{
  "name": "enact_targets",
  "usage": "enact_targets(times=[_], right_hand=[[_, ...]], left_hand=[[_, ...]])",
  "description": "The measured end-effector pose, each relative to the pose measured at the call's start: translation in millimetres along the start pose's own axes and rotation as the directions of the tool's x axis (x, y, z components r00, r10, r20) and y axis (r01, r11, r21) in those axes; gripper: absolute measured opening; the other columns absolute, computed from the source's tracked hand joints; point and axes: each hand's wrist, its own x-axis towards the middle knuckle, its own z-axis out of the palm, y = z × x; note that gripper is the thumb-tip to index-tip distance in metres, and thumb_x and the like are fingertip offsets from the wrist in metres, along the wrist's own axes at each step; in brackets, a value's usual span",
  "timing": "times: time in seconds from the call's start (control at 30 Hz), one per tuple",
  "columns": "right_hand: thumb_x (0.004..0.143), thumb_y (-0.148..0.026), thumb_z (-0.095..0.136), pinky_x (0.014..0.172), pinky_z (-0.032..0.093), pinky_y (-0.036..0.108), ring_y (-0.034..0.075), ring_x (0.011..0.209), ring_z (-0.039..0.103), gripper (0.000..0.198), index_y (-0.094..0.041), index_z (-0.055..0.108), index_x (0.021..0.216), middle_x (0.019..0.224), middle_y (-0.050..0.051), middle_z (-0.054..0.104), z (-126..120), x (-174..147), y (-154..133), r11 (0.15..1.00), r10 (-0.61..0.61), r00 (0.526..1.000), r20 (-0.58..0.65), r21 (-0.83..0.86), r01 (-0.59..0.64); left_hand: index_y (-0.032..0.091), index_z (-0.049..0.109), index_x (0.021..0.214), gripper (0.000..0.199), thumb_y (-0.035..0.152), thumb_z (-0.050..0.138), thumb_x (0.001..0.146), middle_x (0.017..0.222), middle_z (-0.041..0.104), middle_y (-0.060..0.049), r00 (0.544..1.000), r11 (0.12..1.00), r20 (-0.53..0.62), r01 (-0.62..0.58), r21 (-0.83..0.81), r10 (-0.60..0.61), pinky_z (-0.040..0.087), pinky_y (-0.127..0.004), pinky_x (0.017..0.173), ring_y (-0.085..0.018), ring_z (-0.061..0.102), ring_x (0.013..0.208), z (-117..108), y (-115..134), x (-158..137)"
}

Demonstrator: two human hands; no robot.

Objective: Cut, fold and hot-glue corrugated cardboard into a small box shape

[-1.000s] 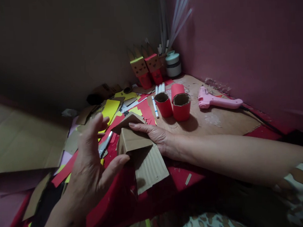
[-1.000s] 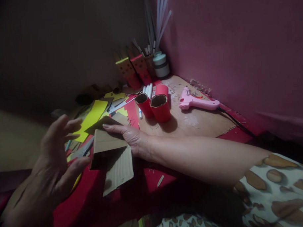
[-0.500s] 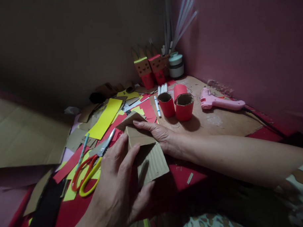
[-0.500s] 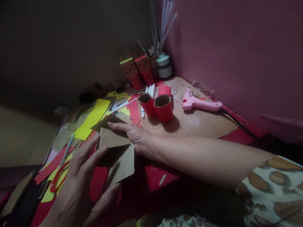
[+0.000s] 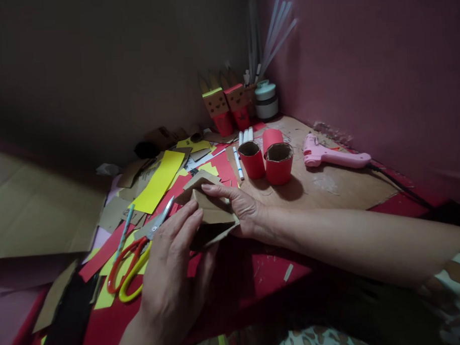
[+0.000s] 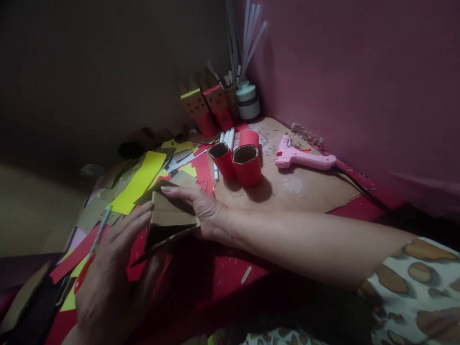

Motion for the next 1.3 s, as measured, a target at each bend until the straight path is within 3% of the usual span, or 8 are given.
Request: enact_targets(times=[0.23, 0.37, 0.5, 0.73, 0.93, 1.13, 1.3], right_hand=[[0.090, -0.024, 0.052, 0.059, 0.051, 0.027, 0.016, 0.056, 0.064, 0.022, -0.010, 0.065, 0.079, 0.063, 0.005, 0.068, 1, -2, -1, 1.000, 0.012, 1.000, 0.022, -0.002, -0.012], [0.089, -0.048, 0.055, 0.070, 0.052, 0.033, 0.017, 0.064, 0.065, 0.038, -0.011, 0.066, 0.090, 0.069, 0.005, 0.069, 1, -2, 2, 0.999, -0.037, 0.999, 0.028, -0.013, 0.037], [0.091, -0.064, 0.038, 0.082, 0.051, 0.045, 0.024, 0.082, 0.067, 0.059, -0.012, 0.064, 0.101, 0.082, 0.010, 0.071, 0, 0, 3, 0.998, -0.069, 0.994, 0.089, -0.001, 0.069], [0.092, -0.061, 0.038, 0.080, 0.053, 0.042, 0.022, 0.079, 0.068, 0.053, -0.015, 0.063, 0.102, 0.077, 0.007, 0.070, -2, 2, 4, 0.995, -0.098, 0.991, 0.093, -0.004, 0.099], [0.092, -0.061, 0.039, 0.081, 0.053, 0.041, 0.021, 0.077, 0.067, 0.054, -0.016, 0.065, 0.104, 0.080, 0.008, 0.070, 2, -1, 7, 0.994, -0.099, 0.992, 0.078, -0.041, 0.102], [0.096, -0.057, 0.031, 0.080, 0.053, 0.039, 0.021, 0.079, 0.068, 0.056, -0.014, 0.066, 0.106, 0.082, 0.009, 0.071, 7, -4, 9, 0.986, -0.127, 0.987, 0.094, -0.096, 0.136], [0.098, -0.054, 0.029, 0.079, 0.053, 0.038, 0.020, 0.075, 0.068, 0.055, -0.014, 0.066, 0.107, 0.082, 0.009, 0.071, 9, -6, 10, 0.981, -0.137, 0.986, 0.097, -0.123, 0.149]], left_hand=[[0.016, 0.052, 0.129, 0.051, 0.001, 0.063, 0.081, 0.123, 0.062, -0.014, 0.997, 0.998, -0.077, 0.034, 0.047, -0.030, 0.047, -0.036, 0.100, -0.022, 0.058, 0.118, 3, -5, 3], [0.017, 0.046, 0.136, 0.059, 0.004, 0.065, 0.082, 0.126, 0.061, -0.012, 0.996, 0.998, -0.078, 0.048, 0.026, -0.046, 0.047, -0.035, 0.102, -0.021, 0.057, 0.120, 2, -6, 3], [0.019, 0.046, 0.136, 0.054, 0.011, 0.063, 0.086, 0.123, 0.061, -0.010, 0.995, 0.995, -0.072, 0.079, 0.061, -0.074, 0.049, -0.031, 0.100, -0.019, 0.058, 0.117, -3, -7, 5], [0.023, 0.051, 0.131, 0.044, 0.017, 0.058, 0.087, 0.135, 0.052, -0.011, 0.991, 0.990, 0.005, 0.136, 0.040, -0.136, 0.048, -0.040, 0.100, -0.026, 0.051, 0.125, -13, -11, 8], [0.028, 0.045, 0.132, 0.050, 0.014, 0.056, 0.086, 0.145, 0.045, -0.009, 0.984, 0.982, 0.090, 0.163, -0.093, -0.155, 0.043, -0.047, 0.101, -0.029, 0.046, 0.130, -18, -12, 7], [0.026, 0.047, 0.131, 0.051, 0.012, 0.059, 0.084, 0.135, 0.052, -0.011, 0.992, 0.990, 0.034, 0.124, -0.069, -0.122, 0.042, -0.049, 0.099, -0.031, 0.049, 0.125, -19, -9, 6], [0.026, 0.048, 0.132, 0.052, 0.010, 0.060, 0.084, 0.137, 0.048, -0.011, 0.989, 0.984, 0.010, 0.147, -0.100, -0.146, 0.043, -0.047, 0.103, -0.030, 0.046, 0.128, -15, -6, 6]])
